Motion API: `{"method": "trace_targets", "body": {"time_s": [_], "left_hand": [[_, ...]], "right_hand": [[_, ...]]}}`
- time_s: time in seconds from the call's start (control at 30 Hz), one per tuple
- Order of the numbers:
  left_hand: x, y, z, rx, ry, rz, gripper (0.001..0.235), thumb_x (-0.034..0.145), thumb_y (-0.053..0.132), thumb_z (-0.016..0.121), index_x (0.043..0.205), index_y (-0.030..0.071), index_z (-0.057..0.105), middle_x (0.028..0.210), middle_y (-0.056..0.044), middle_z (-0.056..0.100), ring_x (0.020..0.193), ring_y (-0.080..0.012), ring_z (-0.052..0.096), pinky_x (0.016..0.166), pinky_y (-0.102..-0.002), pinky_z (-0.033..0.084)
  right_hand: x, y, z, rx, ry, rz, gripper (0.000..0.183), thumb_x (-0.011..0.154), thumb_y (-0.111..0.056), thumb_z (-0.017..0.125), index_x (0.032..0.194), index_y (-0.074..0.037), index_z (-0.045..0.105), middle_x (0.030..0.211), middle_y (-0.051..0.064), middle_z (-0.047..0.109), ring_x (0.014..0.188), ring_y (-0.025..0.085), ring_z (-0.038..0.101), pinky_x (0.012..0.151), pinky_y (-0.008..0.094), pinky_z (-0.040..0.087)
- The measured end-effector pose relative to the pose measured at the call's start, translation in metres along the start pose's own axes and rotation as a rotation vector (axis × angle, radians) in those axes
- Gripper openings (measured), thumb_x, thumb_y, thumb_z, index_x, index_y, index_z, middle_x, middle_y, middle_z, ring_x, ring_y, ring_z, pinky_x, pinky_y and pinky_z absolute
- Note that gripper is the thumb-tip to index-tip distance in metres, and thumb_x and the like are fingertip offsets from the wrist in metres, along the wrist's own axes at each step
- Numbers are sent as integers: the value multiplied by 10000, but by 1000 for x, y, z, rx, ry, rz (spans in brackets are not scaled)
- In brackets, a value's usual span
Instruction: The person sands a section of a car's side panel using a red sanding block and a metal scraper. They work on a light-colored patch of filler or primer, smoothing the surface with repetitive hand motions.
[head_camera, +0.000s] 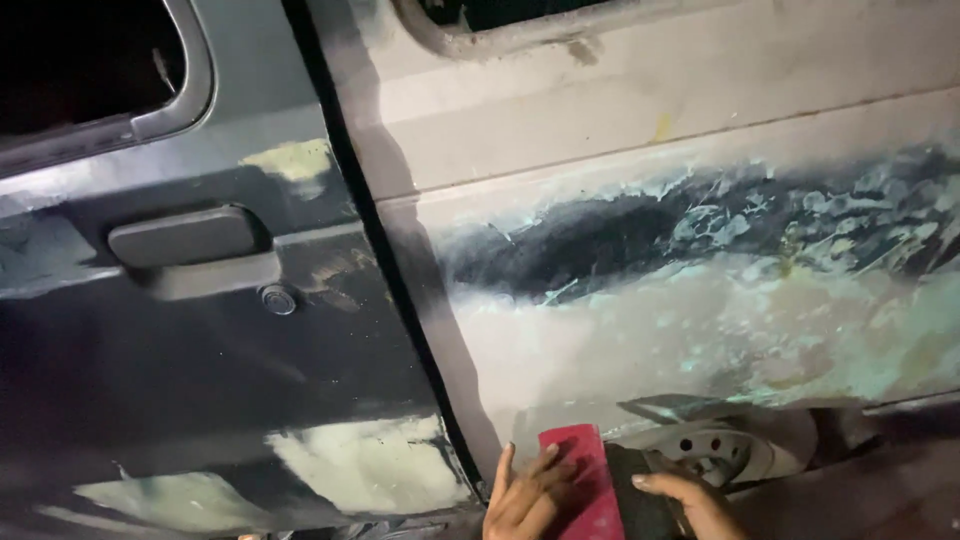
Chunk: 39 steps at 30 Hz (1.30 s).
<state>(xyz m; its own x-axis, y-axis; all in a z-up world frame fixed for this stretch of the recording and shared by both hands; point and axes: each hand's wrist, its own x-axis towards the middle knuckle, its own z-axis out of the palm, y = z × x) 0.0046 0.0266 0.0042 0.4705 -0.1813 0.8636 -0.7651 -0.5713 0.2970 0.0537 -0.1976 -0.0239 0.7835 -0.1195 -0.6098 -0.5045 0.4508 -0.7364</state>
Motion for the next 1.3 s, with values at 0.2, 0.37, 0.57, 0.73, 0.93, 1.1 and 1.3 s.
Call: {"method": "trace_targets", "body": {"time_s": [0.2,0.37,0.57,0.73,0.93,1.1,1.3], "left_hand": [[-34,-49,35,79,-46,-392,271,936,173,514,1060,203,754,916,-25,779,919,-230,735,919,-483,470],[-66,-66,87,-612,117,-1225,364,724,3,665,1069,82,753,791,-104,746,707,-158,643,691,-256,544],[-136,-141,162,-489,-491,-814,360,833,196,712,1187,193,779,1277,-17,755,1187,-87,726,1056,-189,550],[-88,-82,98,-632,-389,-626,319,848,54,723,1160,-5,749,1229,-112,777,1189,-121,696,1011,-282,534],[-32,-31,65,-1041,201,-1692,80,838,96,723,897,110,671,658,-84,491,526,-229,488,411,-390,407],[-29,-18,49,-629,221,-1017,270,912,57,638,1148,60,770,994,-63,758,945,-150,664,863,-268,520],[-3,14,21,-404,-9,-409,288,915,-17,582,1110,100,758,1241,-101,737,1269,-316,653,1148,-488,382]], "right_hand": [[61,-5,-49,171,55,56,145,923,-268,663,922,-129,620,1019,64,529,805,290,445,592,407,287],[20,10,-38,-179,268,-736,513,854,-115,647,1366,-87,629,1247,187,582,1067,358,622,624,480,519],[-27,10,-32,-1081,-187,-1588,730,702,160,477,1190,-289,782,1236,-34,779,1096,121,770,880,260,576],[-19,14,-42,-1139,-289,-1401,819,670,277,422,1136,-251,839,1256,-60,789,1178,158,725,918,337,578],[7,14,-58,-1162,-92,-953,710,838,114,474,1233,-408,747,1055,-34,836,1020,100,821,877,258,604],[-11,5,-47,-1119,64,-648,415,954,-160,609,1327,-342,607,910,53,795,579,199,637,534,303,456],[-37,-13,-18,-379,50,-210,407,886,-36,681,1288,-81,643,1078,195,630,650,339,561,415,446,454]]}}
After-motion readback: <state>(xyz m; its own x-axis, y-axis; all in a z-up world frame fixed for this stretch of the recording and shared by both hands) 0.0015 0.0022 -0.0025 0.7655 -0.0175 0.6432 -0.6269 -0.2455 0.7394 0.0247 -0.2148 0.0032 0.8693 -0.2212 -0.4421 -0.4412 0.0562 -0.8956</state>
